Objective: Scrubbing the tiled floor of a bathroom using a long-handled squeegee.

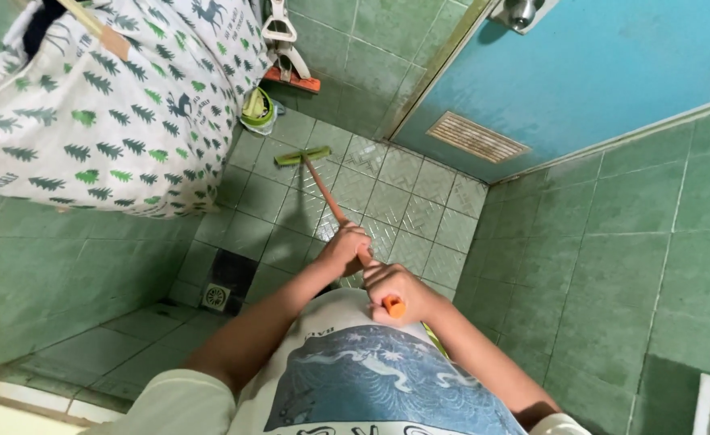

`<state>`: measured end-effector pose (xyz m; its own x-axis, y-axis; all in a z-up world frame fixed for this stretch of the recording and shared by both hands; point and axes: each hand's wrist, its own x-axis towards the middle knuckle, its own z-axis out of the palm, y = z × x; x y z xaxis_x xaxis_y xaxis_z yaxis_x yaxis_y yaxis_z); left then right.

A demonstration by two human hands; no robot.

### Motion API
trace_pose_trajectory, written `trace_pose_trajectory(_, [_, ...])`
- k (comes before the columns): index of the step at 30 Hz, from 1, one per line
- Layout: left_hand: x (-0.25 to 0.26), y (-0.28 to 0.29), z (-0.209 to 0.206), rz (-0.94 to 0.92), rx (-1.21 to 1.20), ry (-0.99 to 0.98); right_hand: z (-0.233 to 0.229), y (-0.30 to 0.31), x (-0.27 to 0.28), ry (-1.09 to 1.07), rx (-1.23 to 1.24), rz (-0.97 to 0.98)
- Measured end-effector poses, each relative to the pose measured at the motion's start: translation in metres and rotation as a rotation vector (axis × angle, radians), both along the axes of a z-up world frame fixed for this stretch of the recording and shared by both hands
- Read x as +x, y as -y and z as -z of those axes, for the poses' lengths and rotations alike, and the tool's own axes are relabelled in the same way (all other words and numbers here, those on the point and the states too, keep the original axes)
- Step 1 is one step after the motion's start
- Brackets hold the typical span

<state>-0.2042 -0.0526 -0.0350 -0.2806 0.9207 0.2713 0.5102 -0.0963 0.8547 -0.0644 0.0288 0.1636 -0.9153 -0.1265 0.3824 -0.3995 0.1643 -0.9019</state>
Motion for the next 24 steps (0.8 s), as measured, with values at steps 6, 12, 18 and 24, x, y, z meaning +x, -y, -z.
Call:
trace_pose_trajectory(6, [-0.021,-0.01,0.007,0.012,0.006,-0.11,0.026,-0.005,-0.012,-0.043,0.026,-0.002])
trace_pose_trajectory(12, [-0.019,-0.017,0.033,-0.038,0.005,-0.333,0.009,-0.018,-0.016,-0.044,0.01,-0.055])
trace_pose_trajectory(18, [0.031,-0.052,-0.027,-0.093,0.029,-0.107,-0.041,-0.067,0.014,0.009,-0.028,-0.152])
trace_pose_trajectory(24, [0.043,-0.095,0.021,-0.271,0.019,-0.137,-0.002,-0.115,0.022,-0.084,-0.059,-0.1])
